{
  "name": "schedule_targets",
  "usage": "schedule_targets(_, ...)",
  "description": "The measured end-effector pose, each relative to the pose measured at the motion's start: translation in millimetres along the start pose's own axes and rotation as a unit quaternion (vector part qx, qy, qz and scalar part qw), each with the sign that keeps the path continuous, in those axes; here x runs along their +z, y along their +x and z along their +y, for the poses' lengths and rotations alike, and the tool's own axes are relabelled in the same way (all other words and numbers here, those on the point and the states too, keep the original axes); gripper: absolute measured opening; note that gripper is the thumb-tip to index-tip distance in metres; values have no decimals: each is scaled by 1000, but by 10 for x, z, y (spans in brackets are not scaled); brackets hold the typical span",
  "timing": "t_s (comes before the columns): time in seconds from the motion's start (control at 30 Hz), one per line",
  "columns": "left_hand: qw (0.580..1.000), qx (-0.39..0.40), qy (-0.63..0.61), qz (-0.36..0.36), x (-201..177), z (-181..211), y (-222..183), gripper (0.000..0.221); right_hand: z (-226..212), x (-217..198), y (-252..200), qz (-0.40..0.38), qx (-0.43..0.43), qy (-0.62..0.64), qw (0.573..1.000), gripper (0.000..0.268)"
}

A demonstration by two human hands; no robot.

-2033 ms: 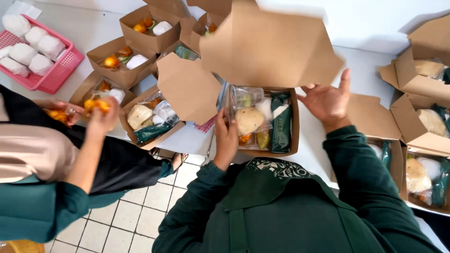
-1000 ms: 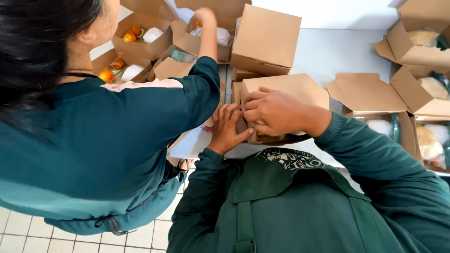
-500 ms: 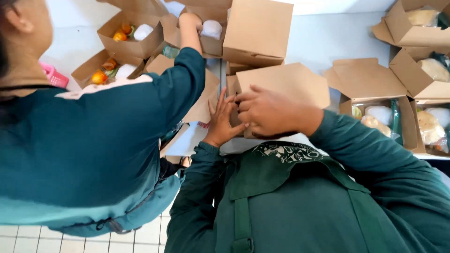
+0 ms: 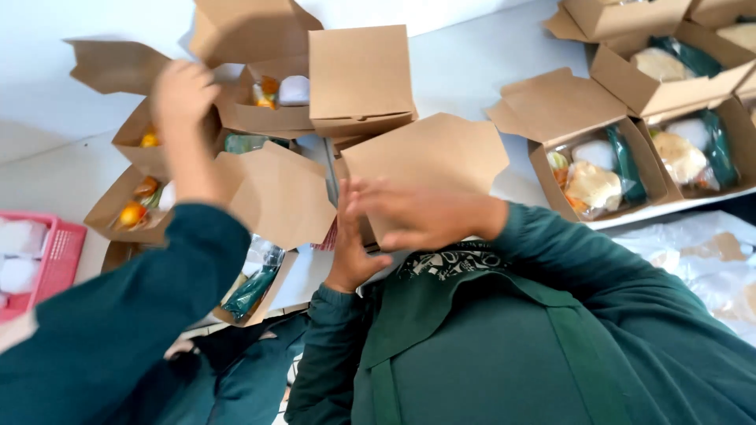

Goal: The recorder is packing various food containers and plastic water cups into cardboard boxes and closing them on an assembly line.

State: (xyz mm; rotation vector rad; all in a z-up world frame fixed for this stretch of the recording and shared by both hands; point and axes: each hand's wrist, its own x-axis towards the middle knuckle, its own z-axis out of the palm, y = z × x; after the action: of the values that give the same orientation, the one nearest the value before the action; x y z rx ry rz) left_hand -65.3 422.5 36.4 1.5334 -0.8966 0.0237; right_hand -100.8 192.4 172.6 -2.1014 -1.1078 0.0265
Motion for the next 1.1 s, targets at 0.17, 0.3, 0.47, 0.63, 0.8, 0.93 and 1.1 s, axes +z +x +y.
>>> schedule_targets(0.17,959,-4,281,-34,100,137,96,105,130,-476,-1008,193,252,-167,933,56)
schedule_targets(0.3,966,6,257,-39,190,277,165,104,412,-129,-1335,109,308,-274,905,76)
schedule_targets(0.47,982,-24,185,-11,288,249,111,99,378,448,-1231,423,300,-30,854,52)
schedule_targets(0.63,989,-60,137,-2,328,209,28,94,-49,502,-918,426,334,-70,838,57)
schedule_targets(0.8,991,-70,109,19,299,198,30,87,-168,437,-823,361,383,-26,850,68)
schedule_targets(0.93,993,-80,83,12,334,234,9,74,58,457,-1034,390,353,-9,851,53)
schedule_targets(1.1,995,-74,68,21,359,237,16,63,84,349,-1119,420,320,47,848,36)
